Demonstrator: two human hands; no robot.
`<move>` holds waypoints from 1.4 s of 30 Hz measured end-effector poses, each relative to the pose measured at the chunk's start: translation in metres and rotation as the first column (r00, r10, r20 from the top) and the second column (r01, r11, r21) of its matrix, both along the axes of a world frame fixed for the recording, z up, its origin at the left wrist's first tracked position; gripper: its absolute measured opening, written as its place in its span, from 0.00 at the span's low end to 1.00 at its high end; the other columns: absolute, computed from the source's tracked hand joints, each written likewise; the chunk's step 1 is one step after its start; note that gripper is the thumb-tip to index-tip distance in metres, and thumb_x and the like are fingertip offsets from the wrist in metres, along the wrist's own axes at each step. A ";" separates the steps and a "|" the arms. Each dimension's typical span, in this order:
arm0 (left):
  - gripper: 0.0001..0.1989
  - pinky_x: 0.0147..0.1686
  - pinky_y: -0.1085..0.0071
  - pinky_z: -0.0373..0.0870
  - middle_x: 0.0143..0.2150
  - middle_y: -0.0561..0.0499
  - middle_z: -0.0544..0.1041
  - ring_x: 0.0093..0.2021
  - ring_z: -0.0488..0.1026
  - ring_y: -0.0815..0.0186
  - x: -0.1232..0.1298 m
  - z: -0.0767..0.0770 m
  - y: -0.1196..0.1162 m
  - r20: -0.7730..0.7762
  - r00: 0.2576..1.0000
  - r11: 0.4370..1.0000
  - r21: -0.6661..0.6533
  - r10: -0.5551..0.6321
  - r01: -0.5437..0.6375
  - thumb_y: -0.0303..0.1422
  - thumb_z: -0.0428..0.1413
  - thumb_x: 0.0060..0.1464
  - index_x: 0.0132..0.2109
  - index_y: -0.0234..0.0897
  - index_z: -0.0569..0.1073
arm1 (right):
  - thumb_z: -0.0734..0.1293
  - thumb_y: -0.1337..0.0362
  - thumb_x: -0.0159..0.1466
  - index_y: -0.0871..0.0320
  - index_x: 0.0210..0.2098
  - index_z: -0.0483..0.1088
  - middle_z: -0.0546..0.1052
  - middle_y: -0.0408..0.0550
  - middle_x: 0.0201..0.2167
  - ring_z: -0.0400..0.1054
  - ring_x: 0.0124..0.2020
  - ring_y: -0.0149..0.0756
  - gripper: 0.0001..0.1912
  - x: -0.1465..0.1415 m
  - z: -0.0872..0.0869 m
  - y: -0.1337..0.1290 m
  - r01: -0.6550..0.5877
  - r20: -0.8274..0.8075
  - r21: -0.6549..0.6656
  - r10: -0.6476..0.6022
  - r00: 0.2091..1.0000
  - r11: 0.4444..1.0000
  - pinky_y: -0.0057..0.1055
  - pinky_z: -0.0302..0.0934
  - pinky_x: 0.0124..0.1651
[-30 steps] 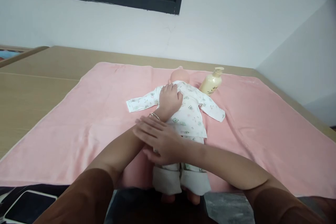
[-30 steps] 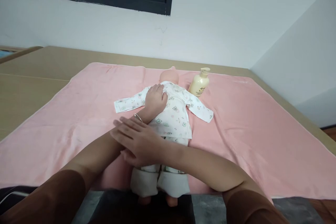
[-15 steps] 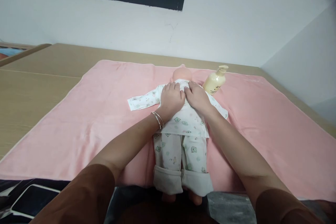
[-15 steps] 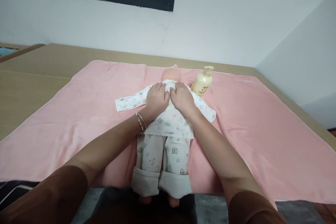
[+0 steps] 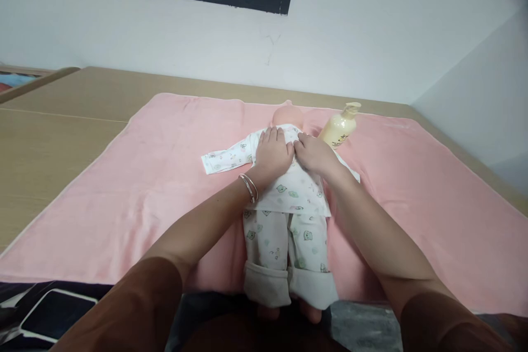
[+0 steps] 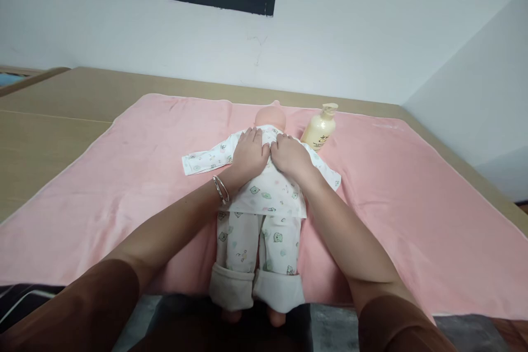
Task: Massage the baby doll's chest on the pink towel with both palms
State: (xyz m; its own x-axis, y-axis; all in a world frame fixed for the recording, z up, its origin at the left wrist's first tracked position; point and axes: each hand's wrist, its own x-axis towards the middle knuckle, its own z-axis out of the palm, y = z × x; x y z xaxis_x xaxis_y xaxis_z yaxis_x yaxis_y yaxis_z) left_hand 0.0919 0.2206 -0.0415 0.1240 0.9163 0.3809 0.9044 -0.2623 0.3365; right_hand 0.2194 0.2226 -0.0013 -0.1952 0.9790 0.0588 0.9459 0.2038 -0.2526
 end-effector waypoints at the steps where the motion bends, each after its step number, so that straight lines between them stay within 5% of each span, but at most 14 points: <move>1: 0.26 0.71 0.55 0.52 0.68 0.31 0.65 0.71 0.59 0.50 0.002 0.000 -0.001 -0.014 1.000 1.000 0.015 -0.002 0.003 0.33 0.44 0.67 0.66 0.19 0.64 | 0.48 0.59 0.70 0.63 0.47 0.69 0.74 0.65 0.52 0.68 0.54 0.54 0.23 0.002 -0.003 0.006 -0.011 -0.015 -0.010 0.011 1.000 1.000 0.47 0.62 0.55; 6: 0.24 0.69 0.54 0.56 0.65 0.31 0.69 0.68 0.64 0.51 0.002 -0.001 -0.001 -0.046 0.997 0.994 0.087 -0.060 0.064 0.31 0.43 0.67 0.63 0.21 0.68 | 0.46 0.59 0.71 0.64 0.49 0.67 0.73 0.66 0.54 0.63 0.60 0.53 0.24 0.003 -0.012 0.015 -0.045 -0.003 0.072 0.045 0.999 0.996 0.48 0.56 0.63; 14: 0.25 0.67 0.54 0.58 0.64 0.33 0.70 0.66 0.65 0.50 -0.016 0.007 0.013 0.085 0.995 0.996 -0.071 -0.052 0.058 0.37 0.46 0.65 0.62 0.23 0.69 | 0.51 0.62 0.68 0.58 0.46 0.67 0.75 0.59 0.50 0.69 0.53 0.52 0.17 0.009 0.016 -0.010 -0.151 -0.039 -0.088 0.148 0.988 0.985 0.45 0.63 0.53; 24: 0.19 0.64 0.58 0.64 0.57 0.38 0.76 0.59 0.71 0.54 -0.018 -0.008 0.010 0.186 0.973 0.981 0.158 -0.138 0.109 0.31 0.45 0.65 0.55 0.28 0.75 | 0.54 0.61 0.67 0.64 0.55 0.69 0.71 0.65 0.59 0.64 0.61 0.57 0.23 0.006 0.014 -0.015 -0.096 -0.159 0.117 0.114 0.981 0.989 0.53 0.61 0.60; 28: 0.19 0.64 0.58 0.64 0.57 0.40 0.77 0.59 0.71 0.56 -0.021 -0.015 0.010 0.279 0.948 0.970 0.226 -0.155 0.093 0.29 0.43 0.64 0.54 0.30 0.75 | 0.55 0.63 0.66 0.68 0.67 0.58 0.57 0.63 0.70 0.49 0.72 0.58 0.32 0.002 0.010 -0.017 0.062 -0.248 0.288 0.012 0.969 0.956 0.57 0.50 0.70; 34: 0.21 0.66 0.54 0.63 0.60 0.37 0.74 0.63 0.69 0.54 -0.021 -0.016 0.008 0.262 0.954 0.968 0.235 -0.149 0.086 0.29 0.44 0.63 0.58 0.28 0.71 | 0.55 0.59 0.69 0.66 0.64 0.64 0.61 0.63 0.68 0.53 0.71 0.54 0.29 -0.006 -0.005 -0.010 -0.141 -0.195 0.166 0.172 0.966 0.976 0.55 0.50 0.71; 39: 0.20 0.65 0.54 0.63 0.59 0.39 0.75 0.63 0.69 0.55 -0.020 -0.014 0.007 0.234 0.962 0.972 0.218 -0.142 0.091 0.28 0.44 0.63 0.57 0.31 0.72 | 0.55 0.62 0.67 0.65 0.67 0.60 0.53 0.59 0.73 0.47 0.74 0.49 0.30 0.000 -0.001 -0.007 0.025 -0.342 0.326 0.094 0.935 0.945 0.51 0.46 0.74; 42: 0.20 0.66 0.55 0.63 0.59 0.39 0.75 0.63 0.69 0.55 -0.020 -0.012 0.006 0.212 0.967 0.974 0.207 -0.138 0.093 0.28 0.44 0.63 0.57 0.30 0.73 | 0.55 0.63 0.67 0.63 0.65 0.62 0.57 0.59 0.71 0.48 0.73 0.51 0.28 0.000 -0.006 -0.004 0.007 -0.315 0.312 0.097 0.944 0.950 0.55 0.46 0.73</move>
State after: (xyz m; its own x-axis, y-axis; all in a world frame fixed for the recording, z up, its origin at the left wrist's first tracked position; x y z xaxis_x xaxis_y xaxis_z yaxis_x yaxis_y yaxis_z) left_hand 0.0719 0.2265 -0.0535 0.1158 0.8066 0.5797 0.7713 -0.4408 0.4592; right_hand 0.2195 0.2190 -0.0070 -0.1585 0.8937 0.4198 0.8113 0.3602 -0.4605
